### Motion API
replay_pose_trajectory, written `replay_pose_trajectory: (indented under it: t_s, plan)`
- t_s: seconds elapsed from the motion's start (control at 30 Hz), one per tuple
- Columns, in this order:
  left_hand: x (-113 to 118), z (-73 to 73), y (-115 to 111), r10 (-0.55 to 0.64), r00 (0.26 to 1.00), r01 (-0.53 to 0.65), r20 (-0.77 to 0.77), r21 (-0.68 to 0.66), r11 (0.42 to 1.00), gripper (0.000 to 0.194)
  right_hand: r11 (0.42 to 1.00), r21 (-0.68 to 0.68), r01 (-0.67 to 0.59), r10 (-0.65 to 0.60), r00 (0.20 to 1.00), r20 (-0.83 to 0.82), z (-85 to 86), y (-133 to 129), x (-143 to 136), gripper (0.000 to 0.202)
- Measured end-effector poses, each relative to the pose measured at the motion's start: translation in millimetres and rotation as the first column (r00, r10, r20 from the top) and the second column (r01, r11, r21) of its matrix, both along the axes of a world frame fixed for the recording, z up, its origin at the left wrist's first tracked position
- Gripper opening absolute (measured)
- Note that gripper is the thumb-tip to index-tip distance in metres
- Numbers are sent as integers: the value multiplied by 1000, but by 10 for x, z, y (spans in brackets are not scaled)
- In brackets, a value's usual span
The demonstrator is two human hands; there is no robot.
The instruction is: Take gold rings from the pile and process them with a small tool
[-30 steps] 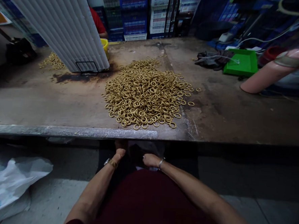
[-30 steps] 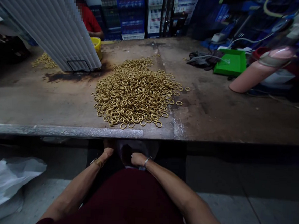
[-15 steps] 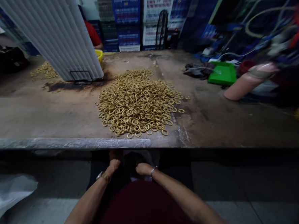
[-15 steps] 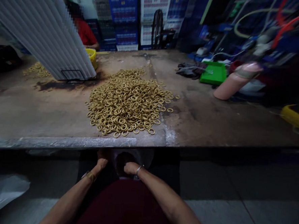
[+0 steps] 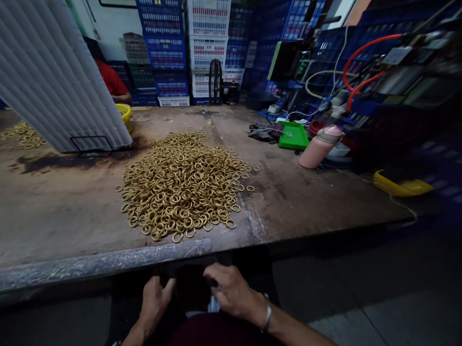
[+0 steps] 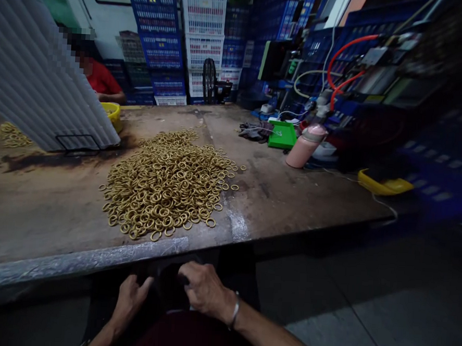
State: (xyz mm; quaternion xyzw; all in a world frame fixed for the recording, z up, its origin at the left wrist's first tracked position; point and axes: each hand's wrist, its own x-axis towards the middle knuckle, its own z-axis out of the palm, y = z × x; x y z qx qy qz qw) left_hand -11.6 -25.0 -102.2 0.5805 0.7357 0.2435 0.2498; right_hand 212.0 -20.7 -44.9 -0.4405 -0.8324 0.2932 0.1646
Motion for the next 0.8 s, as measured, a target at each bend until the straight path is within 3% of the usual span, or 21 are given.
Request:
replay_pose_trajectory:
  t_s: [0.07, 0.13, 0.17, 0.23, 0.33, 0.47, 0.63, 0.8]
  plan:
    - [128, 155, -94, -62, 981, 52, 186, 57, 997, 26, 958, 166, 234, -226, 972, -64, 183, 118, 189, 27]
    - [276, 351, -150, -196, 929, 188, 315, 56, 981, 23, 836, 281, 472, -468, 880, -88, 310, 297, 341, 28]
    - [346, 455, -156, -234, 908, 221, 347, 79, 972, 20, 777, 312, 546, -554, 829, -72, 346, 394, 395, 28]
    - [465, 653, -120, -276, 881, 248, 384, 123, 961, 18, 735, 318, 599, -637, 771, 20, 366, 575, 450, 29]
    - [591, 868, 22, -308, 849, 261, 430, 164, 951, 16, 751, 311, 583, -648, 740, 177, 312, 751, 438, 24]
    - [717, 948, 266, -303, 799, 245, 520, 178, 953, 15, 756, 356, 550, -641, 733, 228, 205, 826, 413, 21]
    - [849, 908, 450, -260, 665, 251, 700, 119, 961, 30, 763, 427, 485, -551, 834, 38, 142, 809, 382, 15]
    - [868, 979, 479, -128, 595, 151, 794, 45, 987, 38, 864, 377, 334, -312, 943, -118, 190, 651, 68, 15]
